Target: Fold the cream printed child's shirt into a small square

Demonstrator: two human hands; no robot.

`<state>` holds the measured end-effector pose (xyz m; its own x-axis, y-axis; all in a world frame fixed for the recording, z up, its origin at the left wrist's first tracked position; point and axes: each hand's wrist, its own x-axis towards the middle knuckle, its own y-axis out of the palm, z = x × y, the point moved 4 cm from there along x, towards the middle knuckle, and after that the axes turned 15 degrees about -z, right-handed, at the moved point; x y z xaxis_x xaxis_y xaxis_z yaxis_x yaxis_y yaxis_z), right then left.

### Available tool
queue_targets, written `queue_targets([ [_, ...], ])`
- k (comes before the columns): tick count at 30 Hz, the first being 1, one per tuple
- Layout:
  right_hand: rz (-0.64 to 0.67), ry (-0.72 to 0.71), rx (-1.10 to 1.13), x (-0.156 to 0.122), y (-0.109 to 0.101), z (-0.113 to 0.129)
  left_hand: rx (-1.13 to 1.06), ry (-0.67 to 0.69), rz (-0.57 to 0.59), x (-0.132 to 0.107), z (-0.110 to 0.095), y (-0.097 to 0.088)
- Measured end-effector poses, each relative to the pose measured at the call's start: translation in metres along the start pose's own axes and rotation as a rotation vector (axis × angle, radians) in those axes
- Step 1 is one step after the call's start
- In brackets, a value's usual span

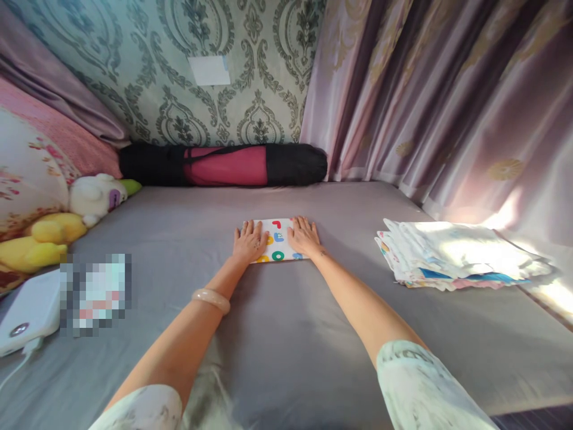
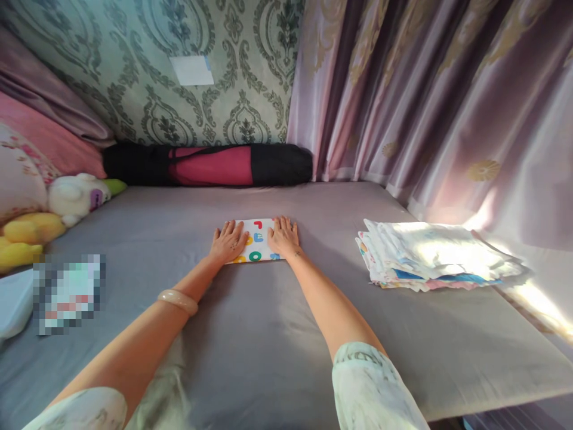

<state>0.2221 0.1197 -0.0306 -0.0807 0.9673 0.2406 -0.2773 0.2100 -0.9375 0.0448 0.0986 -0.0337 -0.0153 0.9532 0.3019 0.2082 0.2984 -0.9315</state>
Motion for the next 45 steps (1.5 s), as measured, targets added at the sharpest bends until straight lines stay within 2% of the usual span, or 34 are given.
queue_targets([
  [4,0.011,-0.018,0.02,-0.004,-0.009,0.001,0.087,0.055,-0.016,-0.007,-0.005,-0.013],
  [8,-0.07,-0.215,0.004,-0.024,-0.021,0.013,0.061,0.216,-0.017,-0.022,-0.016,-0.019],
  [10,-0.058,-0.294,0.014,-0.037,-0.02,0.02,0.034,0.281,-0.003,-0.03,-0.019,-0.016],
  [13,-0.028,-0.313,0.022,-0.049,-0.016,0.024,0.037,0.29,-0.004,-0.037,-0.02,-0.011],
  [17,0.017,-0.315,0.04,-0.044,-0.018,0.022,0.023,0.3,0.001,-0.035,-0.02,-0.014],
  [20,0.024,-0.337,0.074,-0.027,-0.026,0.018,-0.007,0.323,0.009,-0.019,-0.02,-0.024],
  [25,-0.06,-0.253,0.002,0.011,-0.036,0.002,0.011,0.244,0.033,0.03,-0.008,-0.029],
  [29,0.084,-0.257,-0.06,0.028,-0.031,-0.004,0.05,0.197,0.212,0.057,0.003,-0.021],
  [31,0.145,-0.253,-0.077,0.035,-0.031,-0.004,0.056,0.178,0.278,0.065,0.007,-0.02],
  [38,0.341,-0.137,-0.137,0.066,-0.034,0.0,0.049,0.097,0.372,0.091,0.011,-0.019],
  [41,0.38,-0.102,-0.145,0.075,-0.036,0.002,0.043,0.05,0.387,0.098,0.014,-0.019],
  [45,0.353,-0.121,-0.148,0.075,-0.041,0.005,0.004,0.019,0.356,0.097,0.019,-0.023],
])
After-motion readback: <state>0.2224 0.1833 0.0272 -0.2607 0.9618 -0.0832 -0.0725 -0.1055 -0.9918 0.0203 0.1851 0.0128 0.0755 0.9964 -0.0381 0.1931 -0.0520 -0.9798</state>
